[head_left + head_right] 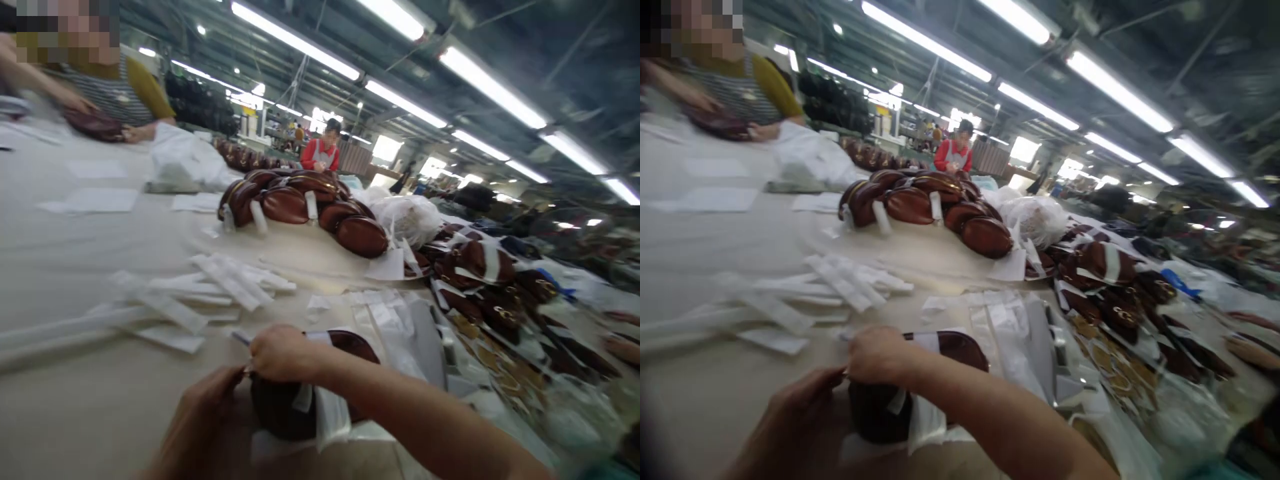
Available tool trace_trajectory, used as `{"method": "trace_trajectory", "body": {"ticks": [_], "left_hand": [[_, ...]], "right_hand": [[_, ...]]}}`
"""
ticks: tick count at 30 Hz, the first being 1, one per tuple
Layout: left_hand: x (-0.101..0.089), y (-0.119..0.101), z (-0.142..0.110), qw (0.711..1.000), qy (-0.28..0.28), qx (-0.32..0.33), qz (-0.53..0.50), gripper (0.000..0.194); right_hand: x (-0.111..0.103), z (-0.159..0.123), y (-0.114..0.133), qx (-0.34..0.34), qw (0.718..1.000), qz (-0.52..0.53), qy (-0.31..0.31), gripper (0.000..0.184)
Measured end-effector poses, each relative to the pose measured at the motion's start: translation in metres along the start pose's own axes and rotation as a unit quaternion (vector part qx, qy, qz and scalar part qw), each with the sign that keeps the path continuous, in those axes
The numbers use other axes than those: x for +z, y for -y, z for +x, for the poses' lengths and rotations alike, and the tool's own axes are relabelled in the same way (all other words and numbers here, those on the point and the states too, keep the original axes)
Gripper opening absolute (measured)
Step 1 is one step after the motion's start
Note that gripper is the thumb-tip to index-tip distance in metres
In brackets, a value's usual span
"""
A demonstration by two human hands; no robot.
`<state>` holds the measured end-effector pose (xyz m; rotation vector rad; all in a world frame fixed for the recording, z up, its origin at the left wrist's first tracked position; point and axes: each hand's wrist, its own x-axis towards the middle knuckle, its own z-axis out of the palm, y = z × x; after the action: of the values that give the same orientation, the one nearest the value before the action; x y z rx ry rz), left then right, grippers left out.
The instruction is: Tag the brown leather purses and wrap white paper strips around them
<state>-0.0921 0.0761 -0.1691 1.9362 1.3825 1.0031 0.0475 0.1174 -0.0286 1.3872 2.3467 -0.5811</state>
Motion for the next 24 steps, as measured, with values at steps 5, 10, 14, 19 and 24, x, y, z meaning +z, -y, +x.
{"method": "trace_trajectory", "body": {"ticks": [5, 10, 14, 19, 24], "left_hand": [[-0.018, -0.021, -0.001, 0.997, 0.044, -0.057, -0.011, 0.025], [-0.02, -0.024, 0.003, 0.986, -0.002, -0.159, -0.059, 0.017], [-0.022, -0.025, 0.005, 0.962, -0.038, -0.22, -0.157, 0.018], [-0.029, -0.029, 0.007, 0.93, -0.076, -0.264, -0.244, 0.019], [-0.03, -0.031, 0.008, 0.914, -0.098, -0.278, -0.278, 0.016]], "right_hand": [[0.004, 0.001, -0.003, -0.016, 1.0, -0.004, -0.022, 0.031], [0.005, 0.009, -0.006, -0.025, 0.999, 0.016, -0.022, 0.028], [0.002, 0.009, 0.0, -0.018, 0.998, 0.045, -0.035, 0.023], [0.002, 0.014, 0.007, -0.04, 0.999, 0.031, -0.015, 0.022], [0.003, 0.018, 0.012, -0.056, 0.998, 0.0, 0.004, 0.024]]}}
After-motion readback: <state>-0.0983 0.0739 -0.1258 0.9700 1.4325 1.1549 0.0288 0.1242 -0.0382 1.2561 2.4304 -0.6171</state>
